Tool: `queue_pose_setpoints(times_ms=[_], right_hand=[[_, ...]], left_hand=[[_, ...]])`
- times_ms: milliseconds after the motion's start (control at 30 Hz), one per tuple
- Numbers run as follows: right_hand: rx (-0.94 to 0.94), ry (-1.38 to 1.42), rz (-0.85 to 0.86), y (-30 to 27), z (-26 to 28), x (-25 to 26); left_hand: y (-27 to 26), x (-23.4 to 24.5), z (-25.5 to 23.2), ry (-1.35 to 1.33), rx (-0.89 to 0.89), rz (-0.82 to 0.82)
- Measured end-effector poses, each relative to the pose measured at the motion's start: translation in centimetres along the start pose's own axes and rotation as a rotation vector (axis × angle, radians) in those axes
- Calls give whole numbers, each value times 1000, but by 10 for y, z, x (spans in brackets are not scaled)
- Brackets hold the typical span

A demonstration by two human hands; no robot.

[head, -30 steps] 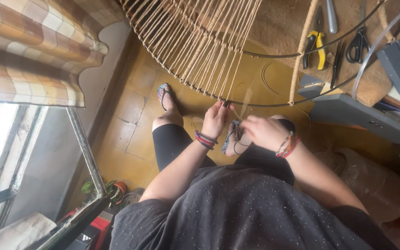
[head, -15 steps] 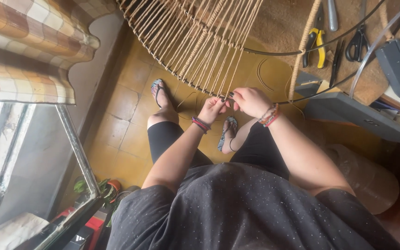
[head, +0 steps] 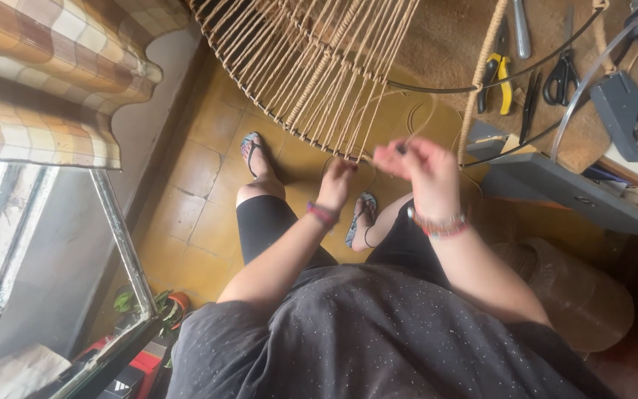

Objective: Weaving wicker strands onto a metal frame to create the seat and back of a chair.

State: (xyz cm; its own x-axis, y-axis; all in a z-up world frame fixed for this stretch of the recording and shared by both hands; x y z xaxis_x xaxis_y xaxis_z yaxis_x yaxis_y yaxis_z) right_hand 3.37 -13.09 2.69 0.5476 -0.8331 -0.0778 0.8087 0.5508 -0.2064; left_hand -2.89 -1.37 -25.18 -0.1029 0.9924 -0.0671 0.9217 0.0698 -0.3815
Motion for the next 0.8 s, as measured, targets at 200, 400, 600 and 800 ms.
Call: queue_pose_setpoints(times_ms=[200, 400, 600, 800], right_hand=[[-73, -394, 660, -59, -8, -4], [167, -172, 405, -54, -11, 54], [-298, -942, 728, -56, -155, 26], [-209, -795, 581, -37, -137, 12]], left_hand=[[-82, -2, -122, -1164, -50, 494], [-45, -9, 5, -417, -78, 67], [-75, -14, -30, -757, 14, 367], [-56, 18, 2, 255, 75, 228]])
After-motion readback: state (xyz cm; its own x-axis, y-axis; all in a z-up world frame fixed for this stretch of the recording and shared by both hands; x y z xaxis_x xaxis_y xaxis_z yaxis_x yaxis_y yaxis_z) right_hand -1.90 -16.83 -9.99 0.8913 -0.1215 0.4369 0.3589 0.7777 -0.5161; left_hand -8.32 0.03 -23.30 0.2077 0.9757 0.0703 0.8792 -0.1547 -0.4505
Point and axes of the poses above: each hand's wrist, its own y-axis towards the middle knuckle, its own x-axis out of the back of the hand, z = x × y, the point moved 3 cm from there along y, towards the middle knuckle, and after that the axes turned 15 degrees about z, right-handed, at the moved point
